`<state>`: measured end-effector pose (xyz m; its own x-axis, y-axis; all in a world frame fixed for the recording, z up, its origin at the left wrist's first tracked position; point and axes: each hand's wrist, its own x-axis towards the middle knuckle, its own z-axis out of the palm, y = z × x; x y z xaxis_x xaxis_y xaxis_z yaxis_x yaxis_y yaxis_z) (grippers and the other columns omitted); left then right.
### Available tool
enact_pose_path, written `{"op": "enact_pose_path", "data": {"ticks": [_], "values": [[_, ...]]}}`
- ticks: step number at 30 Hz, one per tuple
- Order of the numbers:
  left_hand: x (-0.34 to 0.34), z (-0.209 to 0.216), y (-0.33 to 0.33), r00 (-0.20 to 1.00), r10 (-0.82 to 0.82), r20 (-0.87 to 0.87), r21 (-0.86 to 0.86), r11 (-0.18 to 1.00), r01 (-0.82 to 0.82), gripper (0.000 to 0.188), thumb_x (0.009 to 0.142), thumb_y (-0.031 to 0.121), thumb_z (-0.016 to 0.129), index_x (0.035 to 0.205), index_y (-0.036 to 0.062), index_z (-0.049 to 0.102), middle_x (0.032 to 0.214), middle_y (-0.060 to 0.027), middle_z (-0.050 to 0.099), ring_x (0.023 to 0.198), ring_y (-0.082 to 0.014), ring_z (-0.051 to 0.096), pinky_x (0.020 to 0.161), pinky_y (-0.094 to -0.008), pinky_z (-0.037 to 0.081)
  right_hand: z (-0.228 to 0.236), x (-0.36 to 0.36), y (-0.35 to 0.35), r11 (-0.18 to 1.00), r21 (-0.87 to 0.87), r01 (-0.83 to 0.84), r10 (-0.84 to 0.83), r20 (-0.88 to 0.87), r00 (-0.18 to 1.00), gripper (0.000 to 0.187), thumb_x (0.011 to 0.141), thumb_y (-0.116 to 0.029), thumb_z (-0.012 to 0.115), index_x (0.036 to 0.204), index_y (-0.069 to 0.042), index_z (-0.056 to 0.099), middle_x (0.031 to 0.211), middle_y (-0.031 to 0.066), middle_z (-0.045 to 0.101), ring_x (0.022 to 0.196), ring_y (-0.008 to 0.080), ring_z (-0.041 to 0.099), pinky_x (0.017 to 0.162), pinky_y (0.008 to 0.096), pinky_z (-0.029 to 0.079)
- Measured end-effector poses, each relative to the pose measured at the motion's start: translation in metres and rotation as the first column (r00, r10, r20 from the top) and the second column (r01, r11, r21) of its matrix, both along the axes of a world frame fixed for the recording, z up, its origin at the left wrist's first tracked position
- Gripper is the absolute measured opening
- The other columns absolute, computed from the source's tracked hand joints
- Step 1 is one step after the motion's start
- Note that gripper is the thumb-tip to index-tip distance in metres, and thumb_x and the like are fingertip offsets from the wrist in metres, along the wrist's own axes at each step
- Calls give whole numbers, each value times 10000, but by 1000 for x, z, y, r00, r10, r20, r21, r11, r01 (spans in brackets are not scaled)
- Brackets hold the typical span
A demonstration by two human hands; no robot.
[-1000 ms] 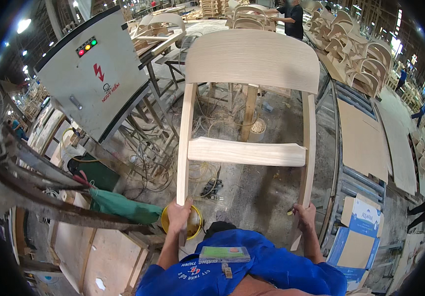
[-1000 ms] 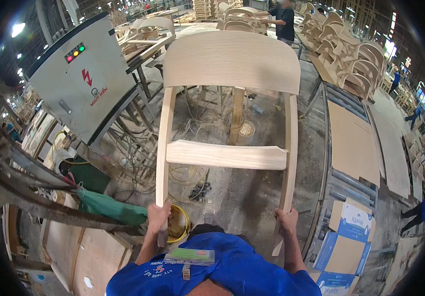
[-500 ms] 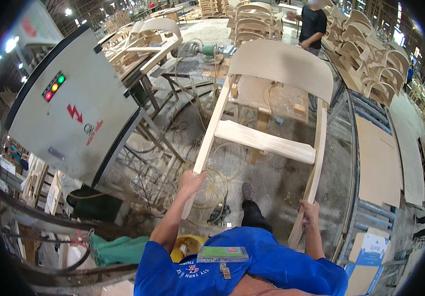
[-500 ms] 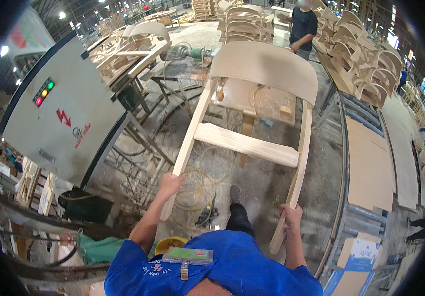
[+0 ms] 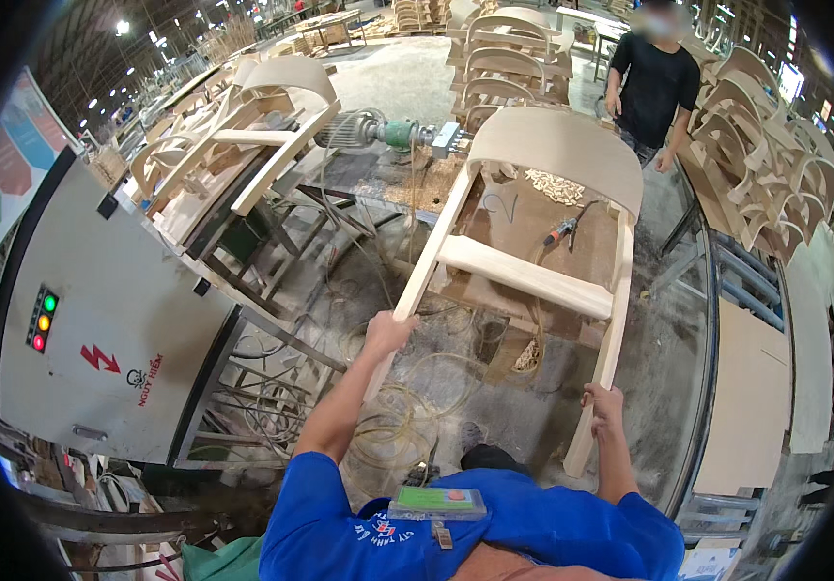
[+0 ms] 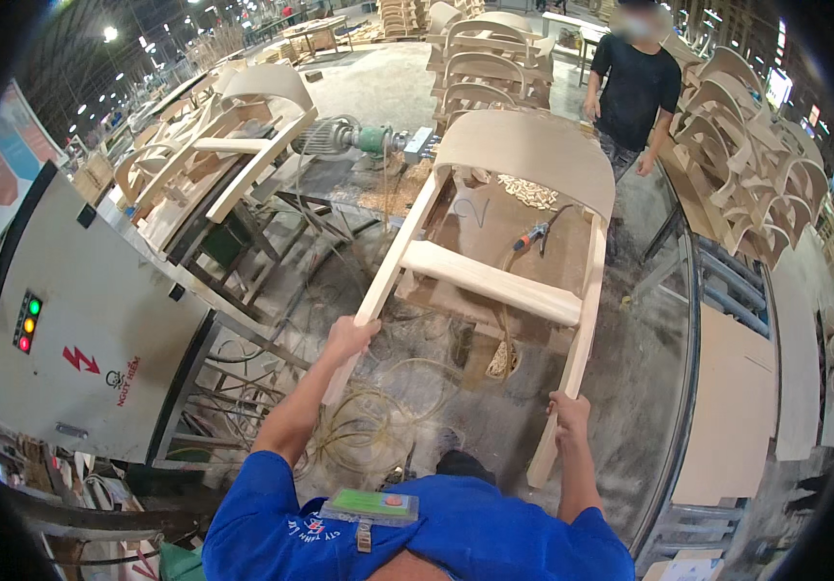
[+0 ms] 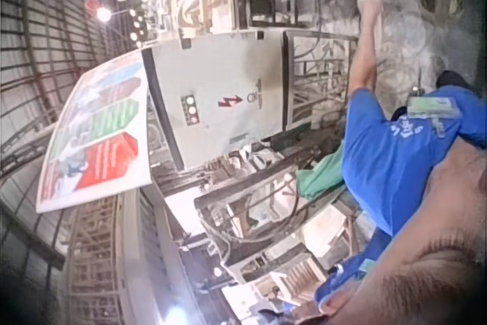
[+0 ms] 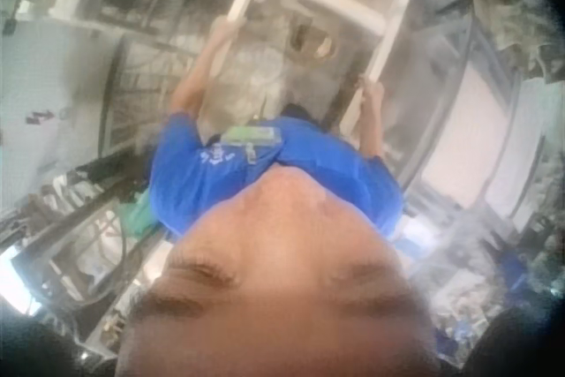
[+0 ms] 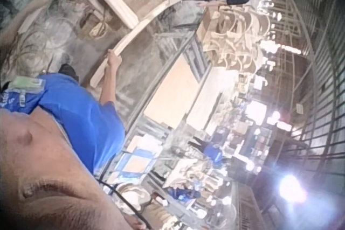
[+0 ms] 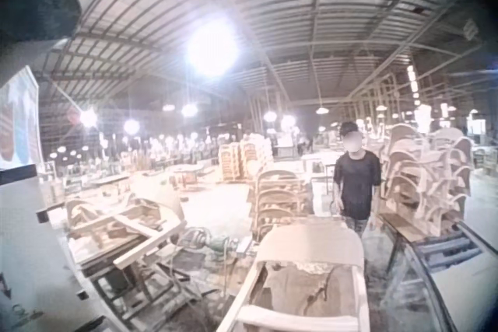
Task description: The person repeatedly picks up unfinished wooden chair frames, positions them under a sanding machine, and moves them to a stacking area. The person handles the chairs one at a time, lifting, rotating, and placing them in a pile.
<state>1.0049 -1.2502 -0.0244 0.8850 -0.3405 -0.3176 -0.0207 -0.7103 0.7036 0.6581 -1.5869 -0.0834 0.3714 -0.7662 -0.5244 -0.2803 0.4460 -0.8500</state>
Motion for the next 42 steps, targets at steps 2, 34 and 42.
{"op": "enact_pose_path", "data": {"ticks": [2, 34, 42], "values": [[25, -3, -20, 1000, 6, 10, -2, 1000, -6, 496, 853, 468, 732, 891, -25, 762, 665, -143, 709, 622, -261, 730, 647, -404, 569, 2, 21, -14, 1000, 7, 12, -12, 7, 1000, 165, 815, -31, 707, 929, 23, 600, 679, 70, 604, 521, 182, 584, 512, 336, 498], [75, -21, -66, 999, 36, 15, 4, 999, -36, 616, 738, 556, 814, 1034, 16, 786, 876, -168, 764, 784, -267, 742, 709, -414, 584, -39, 69, -66, 990, 78, -115, 119, -51, 992, 409, 897, -130, 685, 1218, 119, 633, 1023, 175, 685, 838, 277, 685, 699, 411, 562], [91, -21, -76, 1000, -3, -2, 104, 995, 3, 557, 814, 499, 730, 985, -29, 777, 884, -212, 769, 840, -322, 772, 782, -432, 597, -4, 78, -76, 999, -36, -35, 34, -29, 999, 186, 811, -39, 695, 949, 35, 595, 742, 81, 607, 556, 195, 596, 508, 342, 496]]}}
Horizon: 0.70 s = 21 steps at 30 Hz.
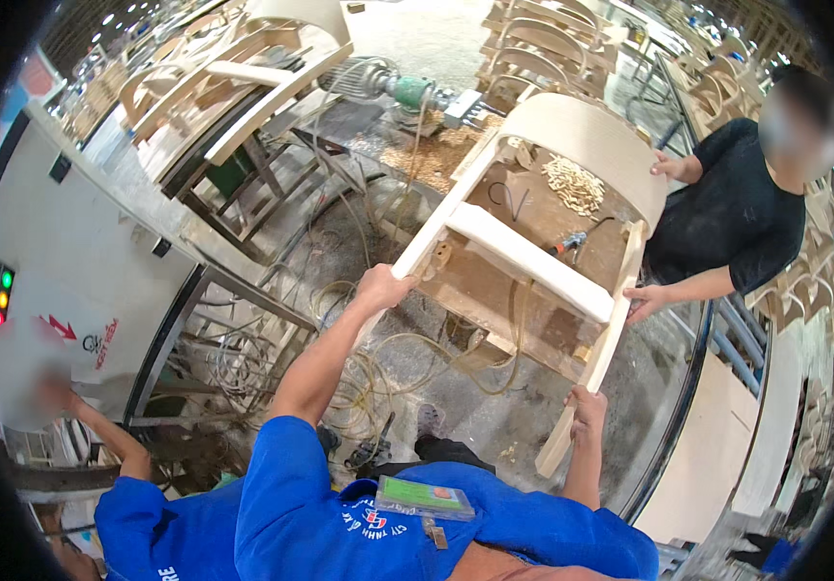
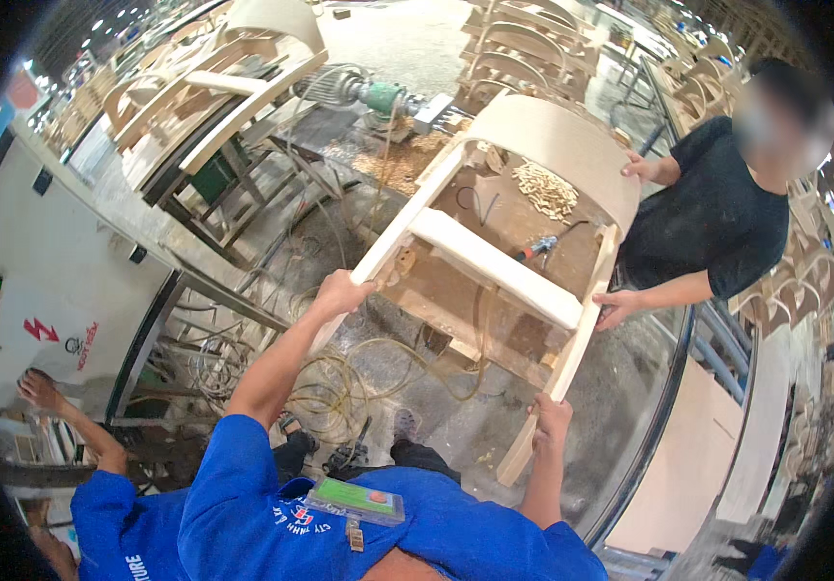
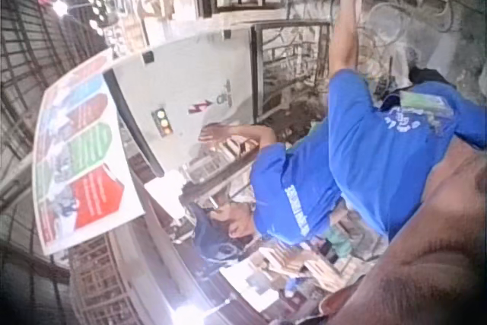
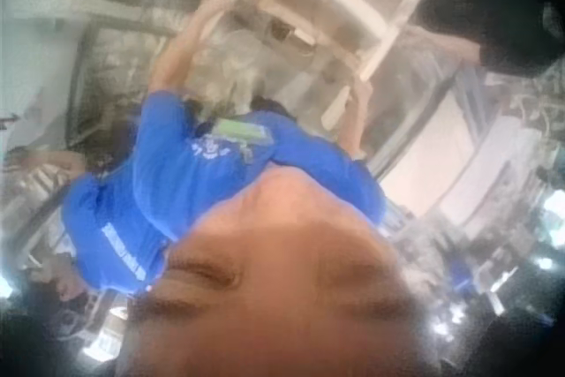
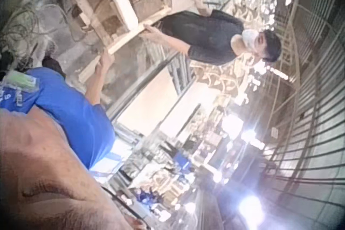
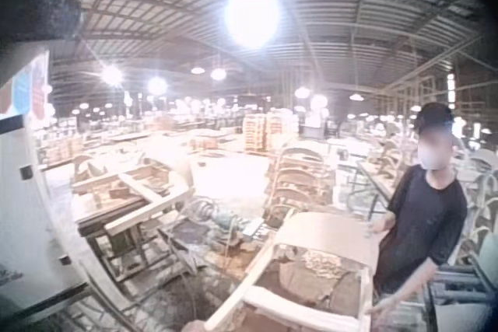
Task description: The person repeatedly picks up unfinished wooden chair frames, positions them under a sanding machine, and moves them to a stacking area. The person handles the chairs one at a time, lifting, rotating, and placing them in a pile.
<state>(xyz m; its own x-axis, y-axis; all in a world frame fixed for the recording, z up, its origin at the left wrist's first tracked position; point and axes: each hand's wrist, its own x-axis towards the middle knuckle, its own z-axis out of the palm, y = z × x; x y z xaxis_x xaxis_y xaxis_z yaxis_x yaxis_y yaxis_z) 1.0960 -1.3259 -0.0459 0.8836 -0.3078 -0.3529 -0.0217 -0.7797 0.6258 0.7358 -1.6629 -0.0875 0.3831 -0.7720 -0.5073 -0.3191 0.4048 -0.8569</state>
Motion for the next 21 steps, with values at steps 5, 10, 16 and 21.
{"op": "enact_pose_path", "data": {"ticks": [5, 10, 16, 21], "values": [[-6, -23, 1, 997, 37, -71, -48, 998, -41, 493, 834, 469, 729, 923, -14, 776, 735, -153, 750, 679, -274, 759, 736, -410, 600, 2, -3, -7, 997, -78, -7, 8, 8, 1000, 226, 811, -22, 699, 994, 43, 584, 698, 94, 629, 538, 199, 609, 498, 335, 503], [17, -23, -12, 1000, 11, -10, 12, 1000, -11, 596, 811, 553, 728, 1003, -9, 786, 844, -193, 765, 816, -301, 773, 768, -413, 600, 25, 21, -4, 999, -51, -4, 2, -42, 999, 290, 841, -69, 720, 1075, 59, 608, 843, 85, 635, 658, 180, 610, 575, 339, 510], [11, -15, -26, 998, 14, 62, 105, 994, -21, 527, 756, 497, 724, 1095, 99, 790, 1092, -193, 764, 1035, -328, 742, 888, -414, 583, 28, 40, -3, 972, -154, -179, 192, 75, 978, 464, 867, -184, 806, 1226, 70, 660, 1024, 141, 724, 836, 266, 706, 726, 399, 577], [6, -14, -42, 976, -9, 216, 152, 988, -25, 433, 779, 436, 743, 1009, 72, 792, 1031, -191, 768, 1006, -371, 740, 860, -477, 599, 2, 85, -118, 484, -406, -775, 347, -724, 596, 657, 906, -432, 721, 1334, 44, 572, 1288, 220, 640, 1079, 423, 617, 932, 509, 477]]}}
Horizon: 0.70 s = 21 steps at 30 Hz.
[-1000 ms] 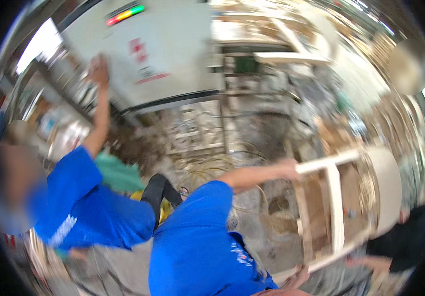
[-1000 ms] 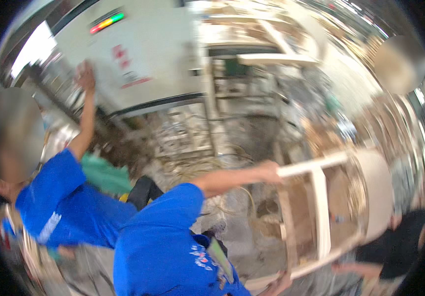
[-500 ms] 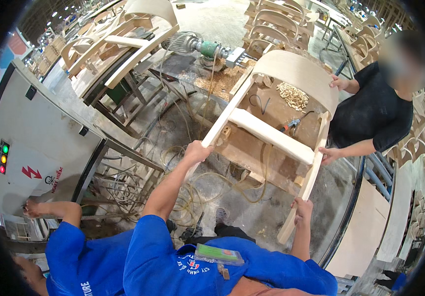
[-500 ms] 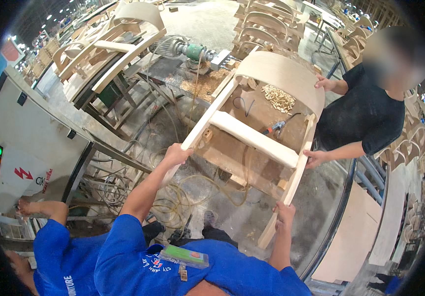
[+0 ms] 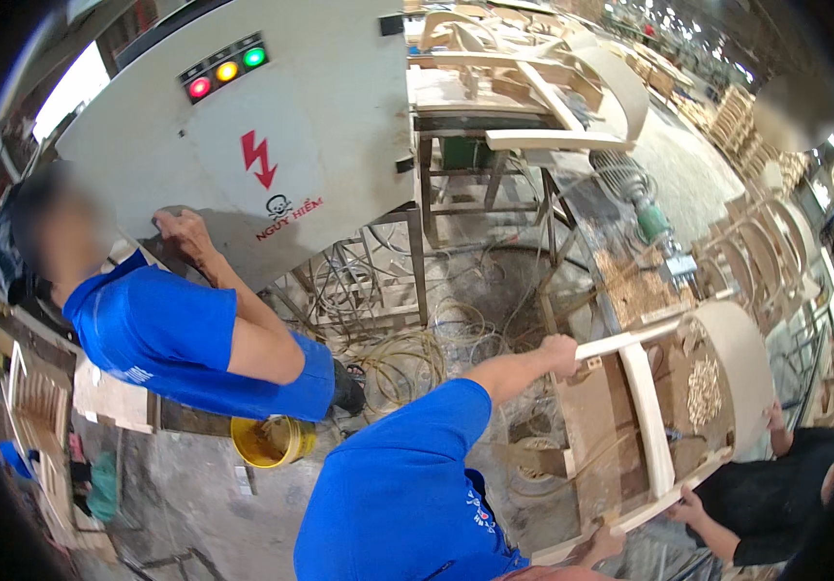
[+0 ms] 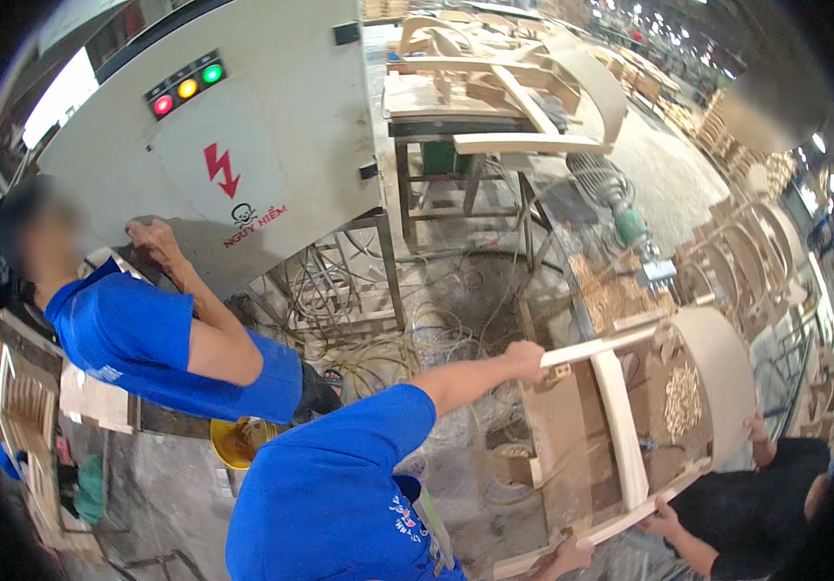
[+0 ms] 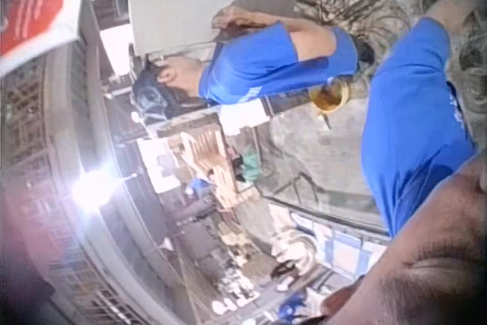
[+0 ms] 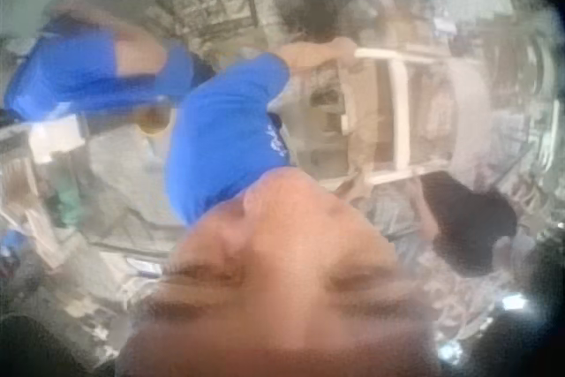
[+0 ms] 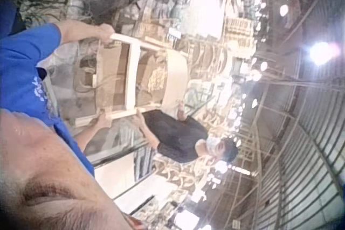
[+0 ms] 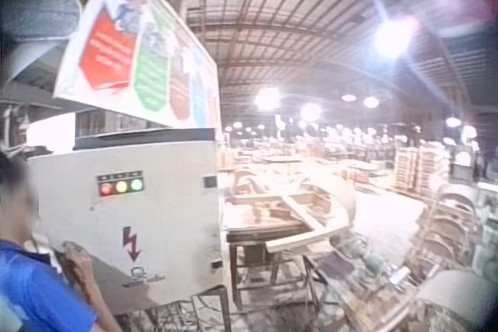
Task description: The person repeatedly picks up unfinished wooden chair frames, positions them under a sanding machine, and moves them to a stacking area. The person handles the chairs one at a time, lifting, rotating, and placing them in a pile.
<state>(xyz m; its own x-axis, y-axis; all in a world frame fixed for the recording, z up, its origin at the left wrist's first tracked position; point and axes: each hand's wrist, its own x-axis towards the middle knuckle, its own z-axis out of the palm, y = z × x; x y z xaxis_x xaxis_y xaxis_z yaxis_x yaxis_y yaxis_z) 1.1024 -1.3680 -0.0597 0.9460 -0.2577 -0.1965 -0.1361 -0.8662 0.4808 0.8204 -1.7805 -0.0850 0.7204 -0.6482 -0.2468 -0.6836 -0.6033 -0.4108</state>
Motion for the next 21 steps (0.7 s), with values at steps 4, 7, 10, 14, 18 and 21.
{"op": "enact_pose_path", "data": {"ticks": [4, 7, 10, 14, 18, 21], "values": [[-15, -4, -12, 994, 63, -89, -128, 989, -74, 487, 827, 441, 762, 1166, 92, 735, 1168, -171, 742, 1125, -338, 711, 949, -481, 563, 97, 67, -124, 486, 869, 93, 230, -230, 946, 876, 920, -574, 663, 1493, 35, 401, 1475, 209, 480, 1344, 380, 427, 1163, 489, 257], [-39, 2, 23, 992, 128, -4, -94, 987, -128, 589, 883, 428, 748, 1325, 69, 597, 1264, -183, 658, 1216, -387, 604, 1017, -523, 472, 95, 104, -125, 330, 939, 100, 368, -225, 902, 948, 925, -616, 635, 1554, 28, 337, 1549, 206, 417, 1458, 363, 348, 1263, 483, 166], [-95, 2, 41, 952, 147, 267, -163, 981, -105, 637, 893, 373, 744, 1390, 45, 520, 1310, -200, 578, 1264, -398, 504, 1051, -535, 405, 95, 93, -94, 636, 771, -23, 135, -82, 988, 834, 923, -531, 639, 1499, 22, 401, 1490, 212, 465, 1403, 378, 398, 1218, 496, 223], [-227, -24, 98, 782, 245, 573, -303, 950, -75, 590, 879, 300, 733, 1374, 51, 533, 1291, -176, 585, 1293, -369, 500, 1068, -517, 409, 68, 50, -11, 985, 71, -159, 129, 313, 941, 685, 919, -417, 644, 1427, 15, 486, 1411, 221, 530, 1329, 397, 465, 1158, 513, 299], [-433, -66, 207, 958, 282, -57, 43, 959, -280, 354, 851, 244, 700, 1162, 75, 722, 1067, -196, 729, 1065, -401, 684, 880, -535, 555, -14, -11, 136, 833, -548, -76, 375, 459, 805, 543, 916, -304, 650, 1354, 8, 570, 1332, 229, 595, 1255, 417, 532, 1097, 530, 375], [-599, -86, 257, 684, 520, -511, 218, 848, -482, 316, 857, 230, 637, 1063, 28, 766, 1149, -198, 753, 1075, -373, 730, 893, -508, 585, -41, -43, 229, 679, -636, -366, 675, 345, 652, 445, 913, -219, 654, 1299, 3, 634, 1272, 236, 643, 1200, 431, 582, 1052, 542, 432]]}}
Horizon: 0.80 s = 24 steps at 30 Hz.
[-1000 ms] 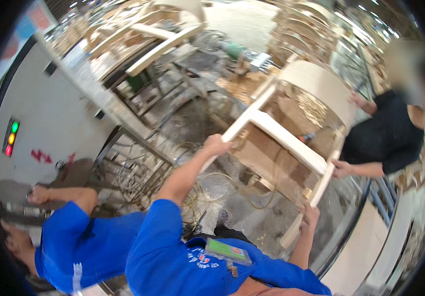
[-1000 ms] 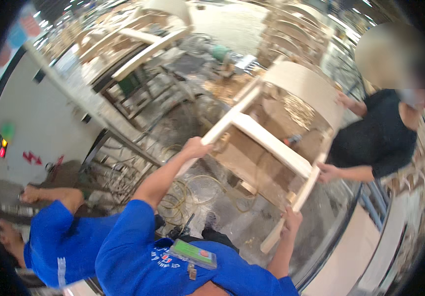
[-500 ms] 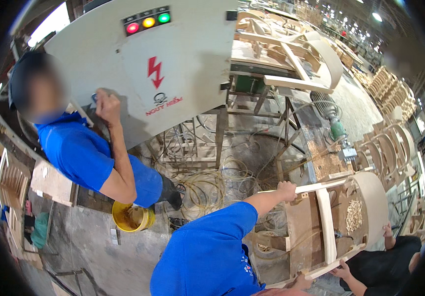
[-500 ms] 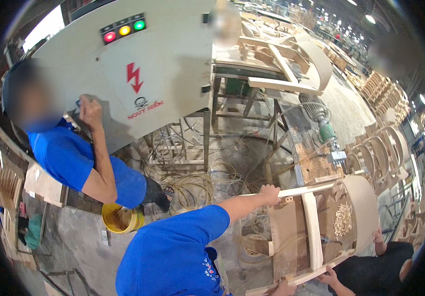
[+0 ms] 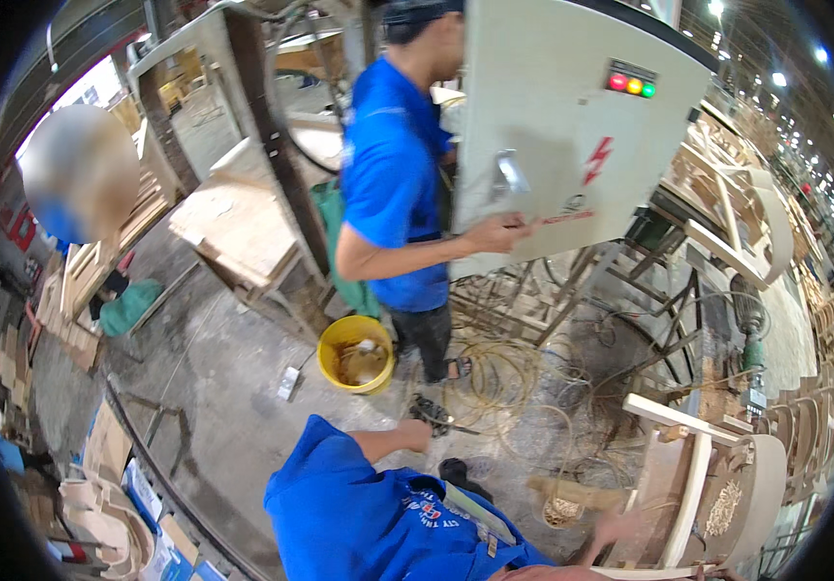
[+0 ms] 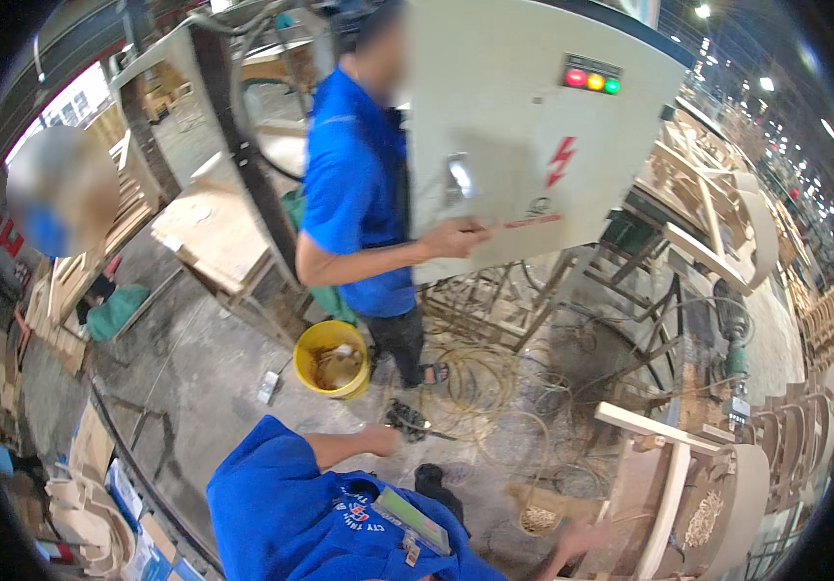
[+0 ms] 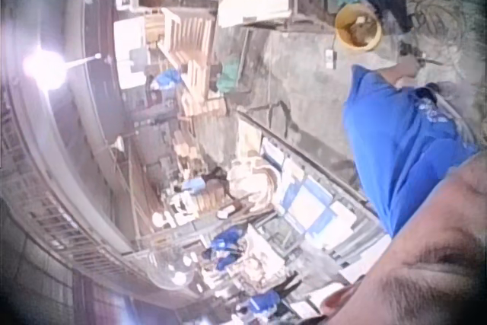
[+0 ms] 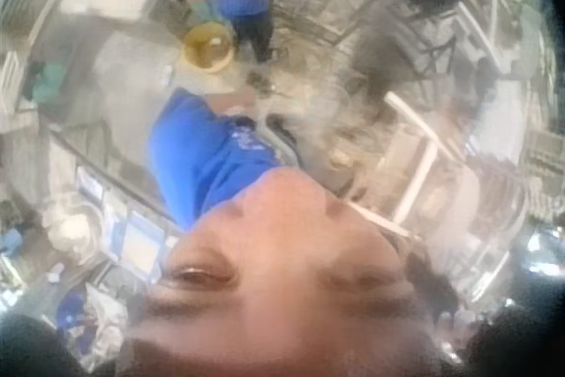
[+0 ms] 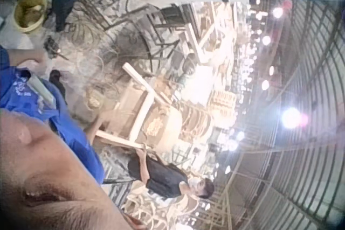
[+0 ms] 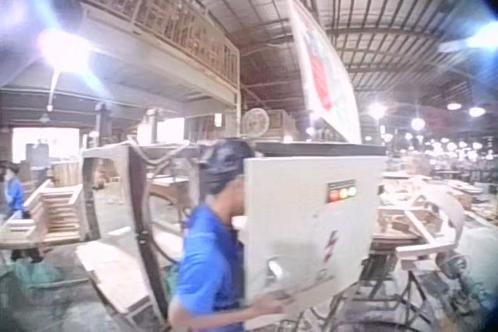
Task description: The person repeatedly picks up unfinished wooden chair frames, positions them under a sanding machine, and moves them to a stacking area. The person handles the chairs one at a time, lifting, rotating, and placing them in a pile.
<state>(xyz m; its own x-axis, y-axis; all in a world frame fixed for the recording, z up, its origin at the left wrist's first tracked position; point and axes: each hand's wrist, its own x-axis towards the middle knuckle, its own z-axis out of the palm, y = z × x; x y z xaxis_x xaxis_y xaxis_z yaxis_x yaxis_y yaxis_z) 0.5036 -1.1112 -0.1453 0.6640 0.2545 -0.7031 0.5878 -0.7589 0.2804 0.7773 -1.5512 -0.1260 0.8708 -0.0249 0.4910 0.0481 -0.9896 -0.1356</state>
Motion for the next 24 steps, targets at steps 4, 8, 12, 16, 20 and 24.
{"op": "enact_pose_path", "data": {"ticks": [4, 8, 12, 16, 20, 24], "values": [[-187, -8, 5, 875, 484, -17, 143, 867, -477, 377, 865, 304, 675, 1117, 36, 756, 1174, -214, 741, 1090, -388, 721, 913, -507, 579, -13, -57, 137, 642, 448, -622, 766, -332, 551, 227, 878, -133, 677, 1045, 20, 664, 1087, 191, 686, 1056, 389, 630, 922, 447, 491], [-329, -10, -41, 577, 776, 256, 126, 565, -816, 438, 891, 397, 685, 1123, 30, 740, 1168, -244, 728, 1075, -426, 705, 933, -509, 565, -33, -174, 254, 316, 595, -739, 844, -531, -67, 479, 893, -302, 711, 1276, -21, 653, 1180, 190, 718, 1120, 364, 686, 966, 418, 542], [-417, -15, -127, 162, 931, 326, 65, 149, -987, 486, 896, 429, 686, 1162, 27, 742, 1136, -256, 731, 1096, -431, 690, 974, -489, 543, -20, -280, 328, 44, 568, -822, 631, -654, -418, 524, 906, -361, 693, 1299, -17, 638, 1181, 194, 713, 1083, 349, 688, 952, 427, 541], [-455, -34, -208, -88, 994, 61, 39, -91, -995, 479, 895, 435, 695, 1159, 41, 762, 1113, -250, 742, 1108, -384, 703, 987, -472, 537, -15, -350, 382, -117, 523, -844, 440, -735, -517, 507, 911, -357, 677, 1304, -38, 642, 1186, 189, 716, 1095, 371, 680, 955, 449, 538], [-463, -51, -268, -399, 914, -71, -34, -401, -915, 477, 889, 453, 687, 1183, 84, 756, 1127, -232, 742, 1084, -377, 715, 956, -478, 545, -23, -409, 431, -308, 429, -849, 292, -807, -514, 482, 914, -352, 660, 1300, -63, 651, 1246, 215, 692, 1173, 398, 646, 993, 486, 518], [-471, -69, -287, -295, 952, 83, -101, -286, -953, 481, 917, 443, 593, 1195, 78, 737, 1162, -212, 734, 1066, -401, 718, 886, -515, 561, -27, -482, 475, -468, 410, -783, 124, -847, -517, 483, 904, -379, 622, 1282, -81, 667, 1307, 204, 670, 1212, 402, 627, 1015, 483, 509]]}}
